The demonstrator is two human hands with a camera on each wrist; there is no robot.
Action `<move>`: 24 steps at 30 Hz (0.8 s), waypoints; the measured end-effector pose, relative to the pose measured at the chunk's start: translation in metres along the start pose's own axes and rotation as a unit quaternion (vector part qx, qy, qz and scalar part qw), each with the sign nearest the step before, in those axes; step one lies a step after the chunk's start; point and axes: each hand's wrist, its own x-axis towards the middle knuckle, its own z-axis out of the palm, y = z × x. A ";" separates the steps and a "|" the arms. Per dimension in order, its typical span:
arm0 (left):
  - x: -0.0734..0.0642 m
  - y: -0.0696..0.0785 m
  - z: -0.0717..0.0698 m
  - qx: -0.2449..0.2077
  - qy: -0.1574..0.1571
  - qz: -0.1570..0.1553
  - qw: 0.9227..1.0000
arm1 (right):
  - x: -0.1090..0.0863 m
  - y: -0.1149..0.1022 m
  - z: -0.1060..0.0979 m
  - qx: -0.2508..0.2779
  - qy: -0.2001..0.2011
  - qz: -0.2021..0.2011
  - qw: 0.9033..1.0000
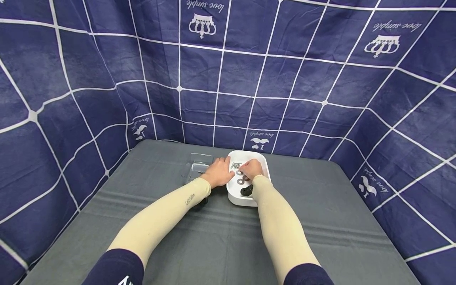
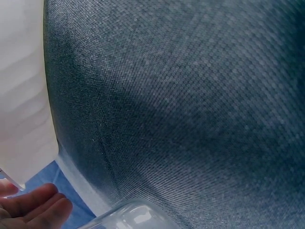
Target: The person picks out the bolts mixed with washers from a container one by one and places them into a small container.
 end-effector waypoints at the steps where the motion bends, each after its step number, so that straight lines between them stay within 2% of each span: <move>1: 0.000 0.000 0.000 0.000 0.001 0.000 1.000 | 0.000 0.000 0.000 -0.003 0.003 0.000 1.000; 5: 0.002 0.000 0.000 0.007 0.001 0.001 1.000 | 0.001 -0.001 -0.001 -0.011 0.009 -0.003 1.000; 19: 0.002 0.001 -0.001 0.017 -0.004 0.000 1.000 | -0.002 -0.004 -0.004 -0.044 -0.006 -0.046 0.998; 24: 0.001 0.002 -0.002 0.029 -0.010 0.001 1.000 | -0.004 -0.005 -0.006 -0.048 -0.011 -0.049 0.998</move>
